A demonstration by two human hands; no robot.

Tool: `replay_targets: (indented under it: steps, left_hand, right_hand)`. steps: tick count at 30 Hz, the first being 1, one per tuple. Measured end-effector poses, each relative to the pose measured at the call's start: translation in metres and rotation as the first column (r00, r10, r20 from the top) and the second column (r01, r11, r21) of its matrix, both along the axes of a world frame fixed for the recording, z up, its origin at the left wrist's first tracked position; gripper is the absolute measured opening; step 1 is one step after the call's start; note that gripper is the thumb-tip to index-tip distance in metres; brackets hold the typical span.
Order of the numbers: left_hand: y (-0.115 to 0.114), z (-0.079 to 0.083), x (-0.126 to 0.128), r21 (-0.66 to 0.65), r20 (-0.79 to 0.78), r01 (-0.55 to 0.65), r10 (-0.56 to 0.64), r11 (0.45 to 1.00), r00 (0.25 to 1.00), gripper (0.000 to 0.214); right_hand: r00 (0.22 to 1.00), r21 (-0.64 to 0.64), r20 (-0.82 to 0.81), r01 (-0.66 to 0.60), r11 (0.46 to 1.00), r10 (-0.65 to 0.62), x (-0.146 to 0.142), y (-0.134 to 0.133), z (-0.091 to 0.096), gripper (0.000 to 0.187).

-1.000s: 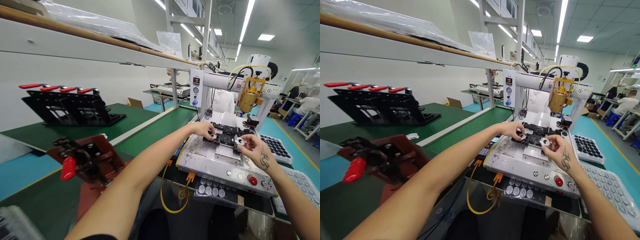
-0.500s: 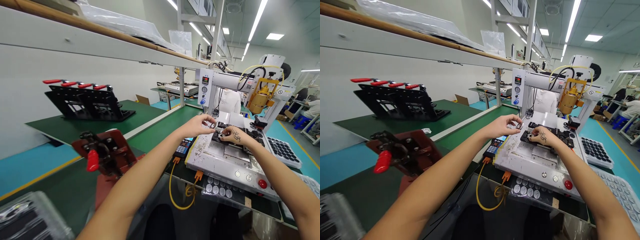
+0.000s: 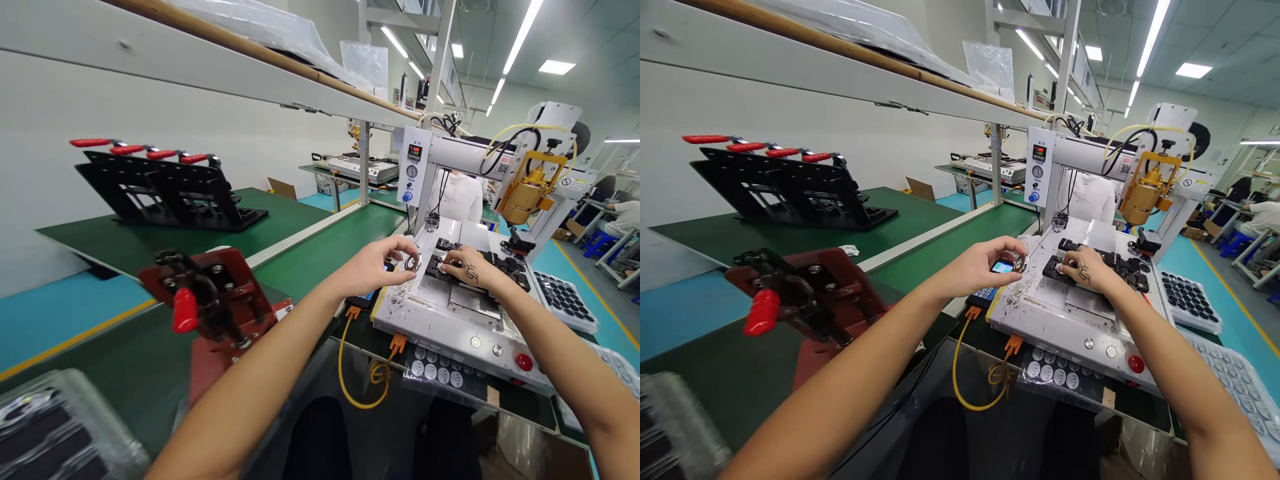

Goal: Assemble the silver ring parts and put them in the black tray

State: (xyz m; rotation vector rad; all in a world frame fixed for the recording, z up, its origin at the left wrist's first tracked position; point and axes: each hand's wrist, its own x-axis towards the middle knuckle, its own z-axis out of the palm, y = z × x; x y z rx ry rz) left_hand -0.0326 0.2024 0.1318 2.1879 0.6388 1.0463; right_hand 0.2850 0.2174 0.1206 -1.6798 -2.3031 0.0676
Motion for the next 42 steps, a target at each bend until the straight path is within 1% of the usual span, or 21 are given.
replay_targets:
  steps: [2,5,8,10,11,13,14,16,18,20,22,25,28,29,30,32,33,34,35,38,42]
  left_hand:
    - [-0.007,0.001,-0.002,-0.001,0.011,-0.012,0.012,1.0,1.0,0.036]
    - [-0.019,0.006,0.001,-0.052,0.037,-0.021,0.023,0.998,0.999,0.039]
    - [-0.034,0.012,0.008,-0.089,0.07,0.014,-0.008,0.996,0.997,0.038]
    - [-0.045,0.013,0.01,-0.114,0.102,0.041,-0.03,0.993,0.994,0.038]
    - [-0.051,0.011,0.009,-0.135,0.116,0.049,-0.034,0.99,0.993,0.039]
    - [-0.067,0.003,0.005,-0.182,0.13,0.045,-0.021,0.982,0.991,0.043]
    - [-0.076,-0.003,0.001,-0.199,0.127,0.025,0.0,0.98,0.992,0.044]
    - [-0.094,-0.017,-0.008,-0.209,0.103,-0.049,0.071,0.977,0.992,0.044]
    - [-0.11,-0.033,-0.016,-0.208,0.065,-0.127,0.144,0.97,0.988,0.043]
    - [-0.122,-0.047,-0.02,-0.215,0.014,-0.171,0.178,0.961,0.984,0.042]
    - [-0.13,-0.059,-0.019,-0.233,-0.039,-0.168,0.163,0.958,0.986,0.041]
    - [-0.133,-0.075,-0.009,-0.29,-0.067,-0.109,0.094,0.951,0.993,0.042]
    - [-0.134,-0.099,0.006,-0.368,-0.072,-0.035,0.009,0.929,0.997,0.043]
    - [-0.134,-0.11,0.012,-0.394,-0.089,-0.008,-0.029,0.919,0.996,0.043]
    - [-0.134,-0.121,0.019,-0.417,-0.11,0.024,-0.077,0.908,0.991,0.043]
    - [-0.131,-0.143,0.038,-0.435,-0.145,0.107,-0.187,0.894,0.972,0.043]
    - [-0.129,-0.154,0.049,-0.417,-0.158,0.153,-0.238,0.896,0.958,0.043]
    - [-0.126,-0.164,0.06,-0.386,-0.169,0.197,-0.279,0.901,0.945,0.043]
    - [-0.123,-0.172,0.071,-0.348,-0.178,0.234,-0.309,0.908,0.934,0.042]
    - [-0.113,-0.191,0.096,-0.279,-0.204,0.293,-0.355,0.914,0.912,0.041]
    - [-0.113,-0.201,0.099,-0.257,-0.233,0.335,-0.395,0.906,0.889,0.04]
  right_hand:
    - [1.0,0.014,0.017,0.006,1.0,-0.006,0.001,0.001,-0.001,0.028]
    - [1.0,0.045,0.019,0.008,0.999,-0.009,-0.002,0.004,-0.001,0.025]
    - [1.0,0.121,-0.016,0.024,0.992,-0.022,-0.006,0.0,0.004,0.021]
    - [0.997,0.213,-0.067,0.053,0.976,-0.04,-0.004,-0.017,0.009,0.026]
    - [0.994,0.261,-0.095,0.077,0.962,-0.053,0.0,-0.032,0.01,0.03]
    - [0.981,0.374,-0.179,0.144,0.916,-0.081,0.015,-0.073,0.007,0.035]
    - [0.968,0.431,-0.231,0.193,0.882,-0.099,0.025,-0.098,0.002,0.035]
    - [0.915,0.539,-0.386,0.327,0.776,-0.118,0.047,-0.152,-0.015,0.027]
    - [0.853,0.533,-0.471,0.478,0.698,-0.224,0.068,-0.202,-0.04,0.024]
    - [0.788,0.491,-0.505,0.599,0.633,-0.353,0.086,-0.237,-0.068,0.028]
    - [0.744,0.466,-0.509,0.661,0.588,-0.433,0.101,-0.256,-0.092,0.035]
    - [0.721,0.463,-0.509,0.69,0.556,-0.471,0.113,-0.263,-0.116,0.044]
    - [0.724,0.51,-0.529,0.688,0.516,-0.442,0.1,-0.264,-0.129,0.039]
    - [0.753,0.534,-0.526,0.654,0.536,-0.396,0.09,-0.265,-0.133,0.032]
    - [0.794,0.548,-0.509,0.597,0.586,-0.332,0.076,-0.266,-0.138,0.023]
    - [0.877,0.518,-0.448,0.412,0.75,-0.173,0.047,-0.266,-0.149,0.006]
    - [0.902,0.468,-0.418,0.314,0.826,-0.106,0.032,-0.264,-0.155,0.006]
    - [0.917,0.414,-0.394,0.23,0.881,-0.054,0.02,-0.26,-0.162,0.01]
    - [0.925,0.366,-0.38,0.173,0.914,-0.022,0.011,-0.256,-0.169,0.013]
    - [0.929,0.282,-0.37,0.118,0.952,-0.006,0.001,-0.241,-0.19,0.023]
    - [0.938,0.215,-0.344,0.127,0.968,-0.046,0.007,-0.239,-0.205,0.026]
